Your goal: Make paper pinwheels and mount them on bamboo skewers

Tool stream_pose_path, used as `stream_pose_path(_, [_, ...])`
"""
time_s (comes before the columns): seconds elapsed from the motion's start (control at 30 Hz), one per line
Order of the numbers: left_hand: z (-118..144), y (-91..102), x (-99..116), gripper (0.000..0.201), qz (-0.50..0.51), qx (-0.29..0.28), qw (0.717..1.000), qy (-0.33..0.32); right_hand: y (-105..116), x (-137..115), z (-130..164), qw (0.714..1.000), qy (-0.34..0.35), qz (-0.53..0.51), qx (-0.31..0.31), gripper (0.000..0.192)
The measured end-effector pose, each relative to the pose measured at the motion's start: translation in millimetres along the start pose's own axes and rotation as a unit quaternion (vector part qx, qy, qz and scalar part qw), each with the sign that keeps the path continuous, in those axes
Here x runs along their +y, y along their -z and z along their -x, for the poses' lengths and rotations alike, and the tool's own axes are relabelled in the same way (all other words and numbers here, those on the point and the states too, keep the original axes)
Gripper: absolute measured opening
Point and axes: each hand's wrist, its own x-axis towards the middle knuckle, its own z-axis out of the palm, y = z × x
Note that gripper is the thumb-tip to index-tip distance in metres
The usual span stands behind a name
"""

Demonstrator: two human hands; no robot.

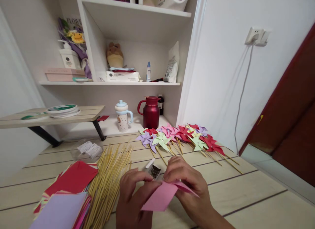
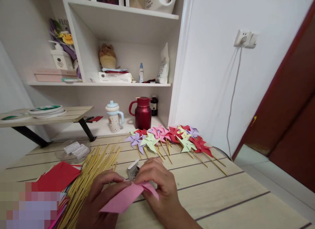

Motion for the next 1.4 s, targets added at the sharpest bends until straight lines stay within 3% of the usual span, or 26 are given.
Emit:
stream_pose_path(0.07, [-0.3, 3.4, -1.4, 0.030, -0.027, -0.010, 0.999, -0.019, -0.4, -1.8, -0.6, 1.000, 0.000, 0.008, -0.001, 0.015])
stream_pose_path(0.2, [-1.8, 6.9, 0.1, 0.033, -0.052, 0.032, 0.998, -0.030, -2.0, -4.1, -0.7, 1.000, 0.012, 0.018, -0.017, 0.021])
stream_pose_path(0.5, [-6.1, 4.4, 0.6, 0.020, -0.059, 0.053, 0.992, -0.093, -0.4, -3.9, -3.9, 0.997, 0.047, 0.053, -0.017, 0.014])
stream_pose_path(0.67, [-3.9, 10.0, -3.3, 0.030, -0.061, -0.030, 0.991, -0.112, 2.1, -8.1, -3.3, 0.993, 0.061, 0.096, -0.021, 0.012])
stream_pose_path(0.73, [-0.7, 6.5, -3.9, 0.029, -0.052, -0.014, 0.994, -0.094, 2.6, -8.1, -1.9, 0.993, 0.056, 0.102, -0.026, 0.012])
stream_pose_path(0.83, [2.8, -2.4, -1.7, 0.021, -0.033, 0.045, 0.997, -0.053, 2.1, -4.7, -0.8, 0.993, 0.051, 0.103, -0.031, 0.014])
stream_pose_path(0.97, [0.2, -6.5, 1.4, 0.023, 0.004, 0.021, 0.999, 0.044, 1.4, 4.4, -2.1, 0.997, 0.021, 0.077, -0.013, 0.018])
stream_pose_path(1.03, [-4.0, -4.6, 0.3, 0.031, 0.042, 0.048, 0.990, 0.125, 3.0, 9.4, -2.7, 0.999, -0.017, 0.043, 0.009, 0.016])
stream_pose_path(1.1, [-9.2, -0.8, -1.9, 0.037, 0.094, 0.119, 0.959, 0.238, 6.4, 14.6, -2.6, 0.995, -0.083, 0.009, 0.047, 0.013])
stream_pose_path(1.2, [-16.2, 9.6, -3.2, 0.033, 0.121, 0.255, 0.876, 0.392, 12.6, 23.7, -1.2, 0.976, -0.198, -0.029, 0.091, 0.010])
stream_pose_path(1.3, [-21.4, 28.4, 0.6, 0.026, 0.125, 0.312, 0.835, 0.436, 15.6, 33.6, -0.3, 0.953, -0.266, -0.070, 0.126, 0.006])
stream_pose_path(1.4, [-27.2, 54.4, 4.9, 0.022, 0.194, 0.342, 0.804, 0.446, 14.1, 39.4, -1.7, 0.934, -0.298, -0.134, 0.142, 0.010])
